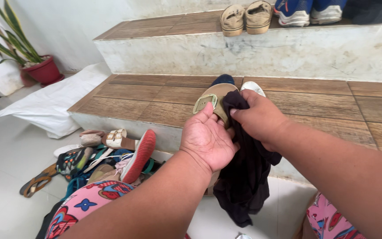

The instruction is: The person wipes a blue sneaker with a dark cloth, then places it on a stair. They pick up and wipe a pair of black shoes and a pair of beige shoes, placing them on the stairs. Finally, they wipe a beige slide sandal with the cloth.

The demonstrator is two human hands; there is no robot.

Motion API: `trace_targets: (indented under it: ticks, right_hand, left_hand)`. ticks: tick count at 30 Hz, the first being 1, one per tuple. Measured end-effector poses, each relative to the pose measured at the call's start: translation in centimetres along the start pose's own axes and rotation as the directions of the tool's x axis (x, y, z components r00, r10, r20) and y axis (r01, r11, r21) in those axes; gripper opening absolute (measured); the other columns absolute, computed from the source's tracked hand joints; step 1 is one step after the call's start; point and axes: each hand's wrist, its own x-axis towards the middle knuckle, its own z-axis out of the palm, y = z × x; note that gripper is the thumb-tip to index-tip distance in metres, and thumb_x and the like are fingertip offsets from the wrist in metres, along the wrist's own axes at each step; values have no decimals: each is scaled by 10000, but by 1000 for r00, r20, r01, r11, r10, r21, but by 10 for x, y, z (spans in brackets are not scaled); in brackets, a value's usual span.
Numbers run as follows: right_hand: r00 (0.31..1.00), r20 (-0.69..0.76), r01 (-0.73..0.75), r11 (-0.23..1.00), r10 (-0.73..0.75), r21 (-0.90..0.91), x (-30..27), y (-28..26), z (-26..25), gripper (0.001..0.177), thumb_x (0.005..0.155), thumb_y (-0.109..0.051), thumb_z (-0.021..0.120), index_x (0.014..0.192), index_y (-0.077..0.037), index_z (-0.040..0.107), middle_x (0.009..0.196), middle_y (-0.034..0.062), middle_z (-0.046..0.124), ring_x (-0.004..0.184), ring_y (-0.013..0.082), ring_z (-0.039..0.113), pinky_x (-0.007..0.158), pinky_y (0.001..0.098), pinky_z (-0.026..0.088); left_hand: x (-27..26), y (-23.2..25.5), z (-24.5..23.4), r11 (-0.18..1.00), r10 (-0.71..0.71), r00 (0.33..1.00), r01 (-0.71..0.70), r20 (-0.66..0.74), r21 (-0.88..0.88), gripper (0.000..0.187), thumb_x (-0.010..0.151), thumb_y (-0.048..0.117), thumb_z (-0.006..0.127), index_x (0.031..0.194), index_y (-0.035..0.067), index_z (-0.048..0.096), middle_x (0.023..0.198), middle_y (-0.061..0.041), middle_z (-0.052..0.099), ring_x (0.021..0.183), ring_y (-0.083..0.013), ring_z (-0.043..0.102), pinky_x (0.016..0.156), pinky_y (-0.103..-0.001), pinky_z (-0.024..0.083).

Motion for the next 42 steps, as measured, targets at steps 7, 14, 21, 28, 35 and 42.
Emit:
trace_targets:
  ticks: [7, 14, 21, 28, 35, 42]
  right_hand:
    - [989, 114, 120, 966, -96, -228, -23, 11, -7, 245, 895, -162, 636, 1136, -120, 661, 962, 88, 757, 906, 191, 708, 824, 350, 562]
    - [992, 114, -36, 986, 55, -163, -31, 3, -27, 241, 907, -180, 668, 1144, -134, 679, 976, 76, 765, 911, 169, 697, 837, 336, 559]
    - [988, 112, -75, 965, 105, -250, -39, -14, -32, 303, 887, -176, 690, 1189, -152, 688, 1011, 57, 765, 935, 160, 703, 861, 330, 557]
    - [981, 161, -58, 957, 107, -285, -45, -20, -40, 359, 870, -165, 712, 1227, -156, 683, 1062, 53, 764, 965, 144, 698, 881, 321, 551]
    - [985, -23, -167, 979, 170, 116, -48, -24, -42, 398, 941, -137, 634, 1332, -88, 585, 1056, 149, 737, 902, 259, 713, 780, 413, 584]
    - [988, 48, -135, 968, 149, -213, -68, -31, -31, 438, 931, -156, 655, 1360, -190, 572, 1108, 98, 737, 976, 194, 700, 841, 355, 569]
  left_hand:
    - [15, -16, -8, 995, -82, 989, 89, 122, -53, 585, 998, 523, 428, 1376, 98, 567, 1398, -140, 607, 1330, -351, 518, 1162, -517, 330]
    - [19, -27, 3, 989, -132, 986, 138, 103, -59, 599, 989, 542, 421, 1376, 109, 569, 1387, -133, 620, 1318, -347, 532, 1152, -526, 340]
    - [13, -25, 14, 986, -150, 984, 155, 93, -58, 612, 974, 567, 405, 1356, 129, 597, 1390, -133, 620, 1316, -356, 534, 1134, -559, 337]
    - [2, -25, 18, 988, -140, 978, 149, 154, -48, 628, 967, 569, 409, 1380, 130, 586, 1410, -124, 617, 1330, -351, 527, 1138, -569, 325]
    - [-11, -26, 18, 996, -84, 962, 81, 260, 23, 675, 943, 565, 442, 1469, 146, 490, 1508, -104, 535, 1394, -337, 446, 1150, -560, 273]
    - [-20, -25, 16, 993, -113, 959, 103, 260, 52, 690, 934, 600, 436, 1463, 160, 491, 1499, -105, 535, 1382, -333, 464, 1140, -571, 274]
